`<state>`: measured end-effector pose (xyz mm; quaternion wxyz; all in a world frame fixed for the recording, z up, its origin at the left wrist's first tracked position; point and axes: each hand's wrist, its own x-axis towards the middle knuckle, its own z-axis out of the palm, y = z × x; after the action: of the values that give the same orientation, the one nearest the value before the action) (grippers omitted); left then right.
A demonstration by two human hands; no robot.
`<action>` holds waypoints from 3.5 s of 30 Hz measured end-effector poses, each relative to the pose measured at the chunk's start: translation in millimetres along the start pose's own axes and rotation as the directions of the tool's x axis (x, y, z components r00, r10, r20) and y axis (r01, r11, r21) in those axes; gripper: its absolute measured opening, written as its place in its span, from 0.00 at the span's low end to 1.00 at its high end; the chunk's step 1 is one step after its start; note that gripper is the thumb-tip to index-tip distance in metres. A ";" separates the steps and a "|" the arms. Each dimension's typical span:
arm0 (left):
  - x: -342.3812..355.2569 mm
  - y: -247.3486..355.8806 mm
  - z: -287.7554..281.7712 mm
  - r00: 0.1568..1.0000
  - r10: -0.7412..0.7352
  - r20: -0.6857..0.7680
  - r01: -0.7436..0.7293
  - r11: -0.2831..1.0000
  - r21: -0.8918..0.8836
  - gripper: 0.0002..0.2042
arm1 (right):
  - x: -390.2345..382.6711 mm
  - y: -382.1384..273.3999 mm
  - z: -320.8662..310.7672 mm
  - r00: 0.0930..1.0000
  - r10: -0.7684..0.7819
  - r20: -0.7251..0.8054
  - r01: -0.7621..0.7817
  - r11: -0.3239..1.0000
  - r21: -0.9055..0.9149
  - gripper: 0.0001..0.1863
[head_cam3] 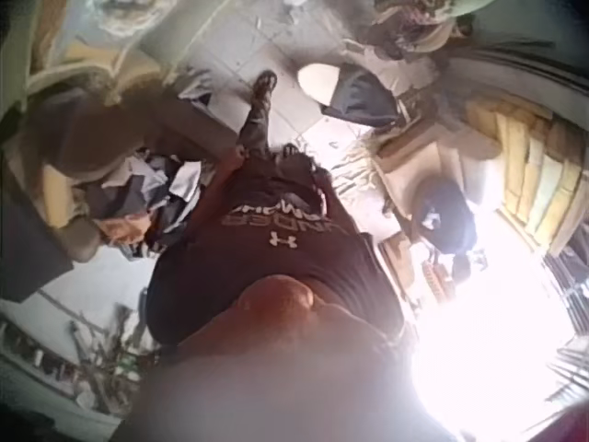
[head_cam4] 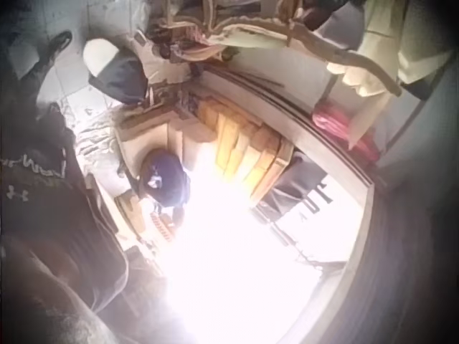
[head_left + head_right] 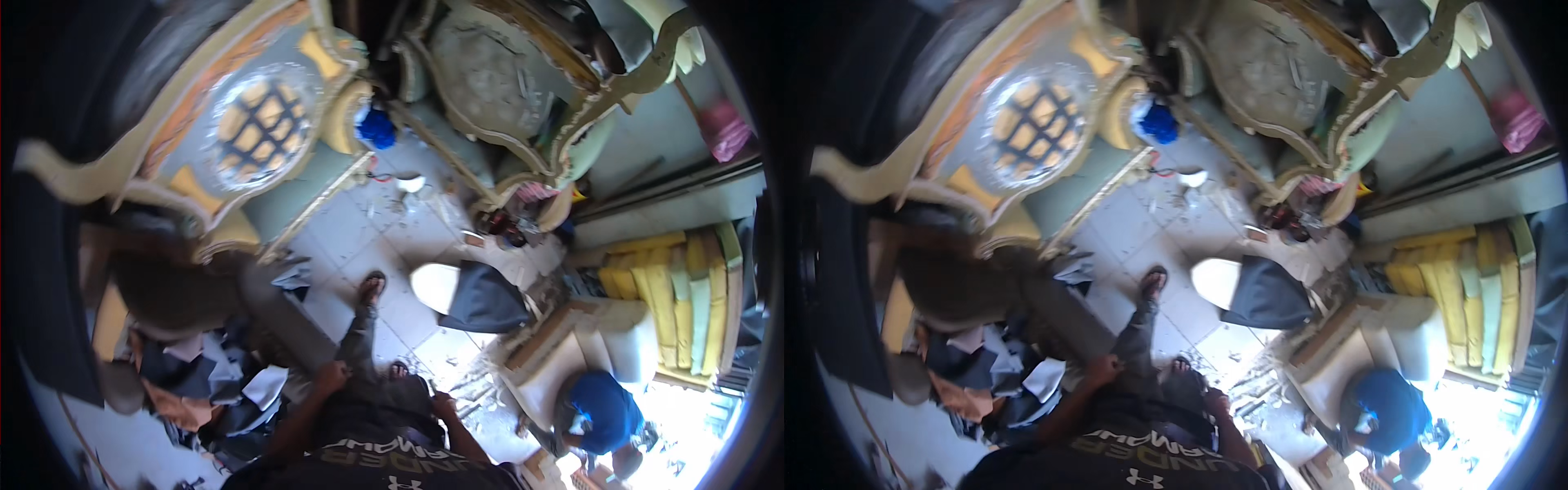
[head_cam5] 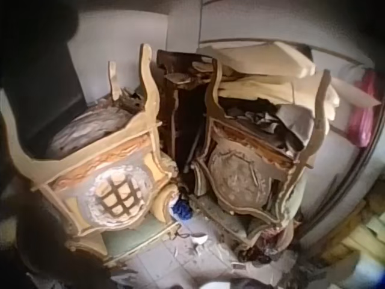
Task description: The person fits a black cover over a foam seat cushion, smoothing it by hand and trimming the excess material with scissors.
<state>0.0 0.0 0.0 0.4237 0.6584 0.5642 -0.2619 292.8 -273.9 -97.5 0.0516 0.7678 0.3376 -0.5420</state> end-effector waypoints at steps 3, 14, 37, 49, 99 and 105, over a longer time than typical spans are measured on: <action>101.5 57.8 -99.8 0.879 0.258 0.400 -0.300 0.953 0.044 0.16 | 6.0 -37.1 -155.3 0.949 -0.201 -0.241 0.245 0.954 0.173 0.24; 239.0 260.9 -189.6 0.759 0.412 0.504 -0.637 0.629 0.446 0.12 | 120.6 -40.2 -161.2 0.877 0.396 -0.270 -0.148 0.760 0.633 0.17; 758.2 400.6 134.4 0.578 0.702 0.416 -0.792 0.357 0.496 0.28 | 513.2 109.4 -17.7 0.562 0.824 -0.073 0.571 -0.321 0.756 0.25; 734.6 240.7 160.1 0.582 0.686 0.436 -0.813 0.495 0.307 0.49 | 561.4 90.8 36.2 0.546 0.837 0.026 0.788 -0.523 0.325 0.19; 820.8 371.6 220.5 0.861 0.405 0.307 -0.330 0.905 -0.268 0.26 | 526.9 106.6 26.1 0.282 0.945 -0.164 0.683 -0.077 0.727 0.14; 782.8 355.3 169.3 0.685 0.686 0.247 -0.166 0.476 -0.863 0.29 | 495.2 105.9 2.9 0.031 0.976 -0.213 0.764 0.115 0.635 0.12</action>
<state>542.4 261.9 -636.4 0.8666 0.4167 0.2704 -0.0472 442.7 -127.4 -558.5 -0.6155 0.6997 -0.3355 0.1380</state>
